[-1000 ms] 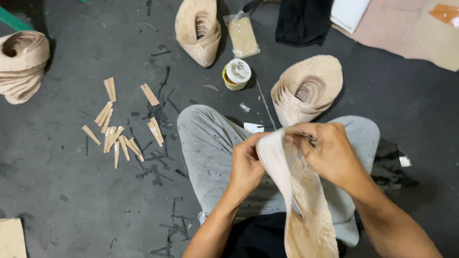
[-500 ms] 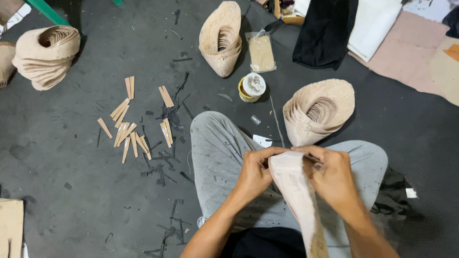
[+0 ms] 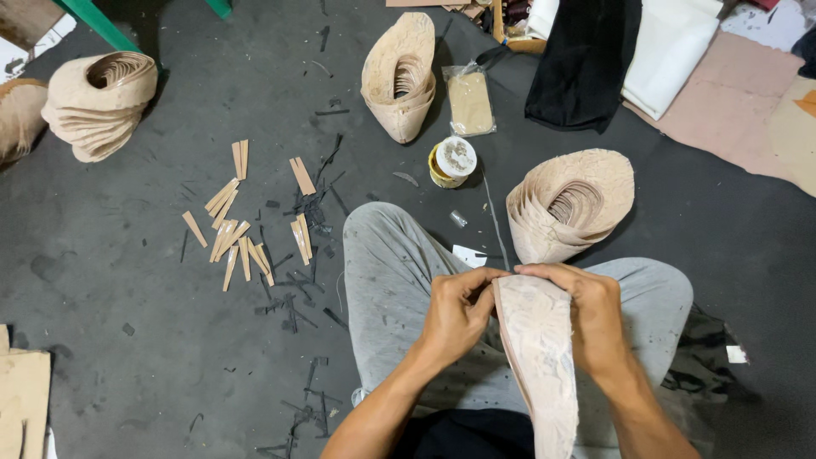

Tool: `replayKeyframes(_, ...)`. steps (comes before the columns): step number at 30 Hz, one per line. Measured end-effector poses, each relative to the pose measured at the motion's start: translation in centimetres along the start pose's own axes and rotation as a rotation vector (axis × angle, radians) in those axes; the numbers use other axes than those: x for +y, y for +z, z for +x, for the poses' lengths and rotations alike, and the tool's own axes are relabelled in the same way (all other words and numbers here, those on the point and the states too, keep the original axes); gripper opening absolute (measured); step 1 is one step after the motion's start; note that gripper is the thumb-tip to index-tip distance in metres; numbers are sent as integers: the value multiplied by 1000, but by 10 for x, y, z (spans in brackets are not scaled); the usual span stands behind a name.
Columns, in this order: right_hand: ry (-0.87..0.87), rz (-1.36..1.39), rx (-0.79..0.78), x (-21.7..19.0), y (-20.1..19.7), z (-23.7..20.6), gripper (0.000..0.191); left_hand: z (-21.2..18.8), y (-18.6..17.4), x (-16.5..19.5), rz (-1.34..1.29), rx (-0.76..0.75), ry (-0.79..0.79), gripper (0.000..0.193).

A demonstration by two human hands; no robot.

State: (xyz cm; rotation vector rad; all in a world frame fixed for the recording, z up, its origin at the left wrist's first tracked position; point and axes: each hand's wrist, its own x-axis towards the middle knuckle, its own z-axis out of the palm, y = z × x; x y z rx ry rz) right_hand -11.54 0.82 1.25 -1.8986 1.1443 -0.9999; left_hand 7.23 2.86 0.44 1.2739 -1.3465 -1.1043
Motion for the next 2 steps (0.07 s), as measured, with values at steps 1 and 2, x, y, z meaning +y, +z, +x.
replayKeyframes(1, 13, 3, 8, 3, 0, -1, 46, 1, -1, 8, 7, -4, -6, 22)
replayKeyframes(2, 87, 40, 16, 6, 2, -3, 43, -2, -21, 15, 7, -4, -6, 22)
